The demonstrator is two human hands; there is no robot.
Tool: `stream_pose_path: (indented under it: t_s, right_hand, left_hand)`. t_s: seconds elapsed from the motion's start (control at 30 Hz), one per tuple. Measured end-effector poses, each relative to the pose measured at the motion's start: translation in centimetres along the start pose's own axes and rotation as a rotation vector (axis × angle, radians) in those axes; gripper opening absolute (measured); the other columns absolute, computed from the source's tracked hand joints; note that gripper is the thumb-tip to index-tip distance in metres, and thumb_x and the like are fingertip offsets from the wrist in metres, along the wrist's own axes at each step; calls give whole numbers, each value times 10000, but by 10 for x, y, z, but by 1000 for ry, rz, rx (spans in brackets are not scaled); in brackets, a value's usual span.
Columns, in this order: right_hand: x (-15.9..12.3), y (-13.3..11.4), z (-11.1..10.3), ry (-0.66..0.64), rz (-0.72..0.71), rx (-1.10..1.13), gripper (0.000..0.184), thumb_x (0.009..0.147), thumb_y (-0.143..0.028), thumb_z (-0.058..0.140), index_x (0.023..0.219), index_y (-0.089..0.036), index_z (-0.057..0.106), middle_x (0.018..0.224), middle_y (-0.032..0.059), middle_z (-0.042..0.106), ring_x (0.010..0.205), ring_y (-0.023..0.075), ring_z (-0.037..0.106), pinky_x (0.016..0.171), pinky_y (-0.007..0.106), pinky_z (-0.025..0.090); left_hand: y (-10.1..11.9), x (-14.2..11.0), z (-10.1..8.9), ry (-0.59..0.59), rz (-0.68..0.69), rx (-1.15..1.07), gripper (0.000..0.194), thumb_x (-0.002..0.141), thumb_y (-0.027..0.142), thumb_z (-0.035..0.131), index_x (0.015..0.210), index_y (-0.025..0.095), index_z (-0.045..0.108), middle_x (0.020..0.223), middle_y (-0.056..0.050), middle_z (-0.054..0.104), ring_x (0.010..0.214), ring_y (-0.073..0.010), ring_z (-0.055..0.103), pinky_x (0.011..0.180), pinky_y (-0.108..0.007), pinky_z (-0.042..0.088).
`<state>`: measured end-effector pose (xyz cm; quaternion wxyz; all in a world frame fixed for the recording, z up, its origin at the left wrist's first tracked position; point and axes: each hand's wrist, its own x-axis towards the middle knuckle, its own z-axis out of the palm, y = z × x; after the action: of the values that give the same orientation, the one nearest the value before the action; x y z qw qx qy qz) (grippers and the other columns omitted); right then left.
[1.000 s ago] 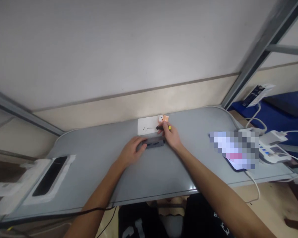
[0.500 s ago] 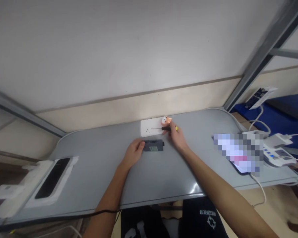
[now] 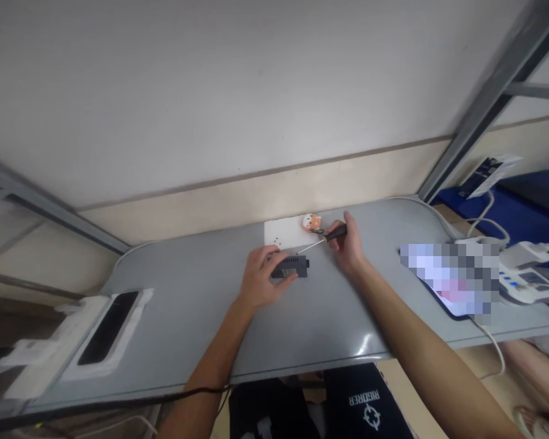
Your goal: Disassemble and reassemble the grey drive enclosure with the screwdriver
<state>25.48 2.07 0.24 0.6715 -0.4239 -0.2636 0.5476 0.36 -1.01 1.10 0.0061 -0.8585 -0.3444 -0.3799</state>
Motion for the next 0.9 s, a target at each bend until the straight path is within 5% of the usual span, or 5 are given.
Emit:
stream_pose_path:
  t_s: [0.4,0.9]
  right_hand:
    - [3,3,-3,-67,92,-29,634,924,-705,477,539,-211,571,357,-56,310,328,67,187,414,286,90]
    - [5,2,0,-45,130,-16,652,924,-708,458,512,-210,539,332,-57,290,317,61,182,394,263,106]
  left_hand:
    - [2,-4,23,-62,78,183,189,952,333,671,1111,255,735,1075,-87,748,982,-255,686,884,-419,505]
    - [6,0,23,-1,21,148,151,986,374,667,1028,259,756,1002,-70,753,945,-230,695,865,-396,507]
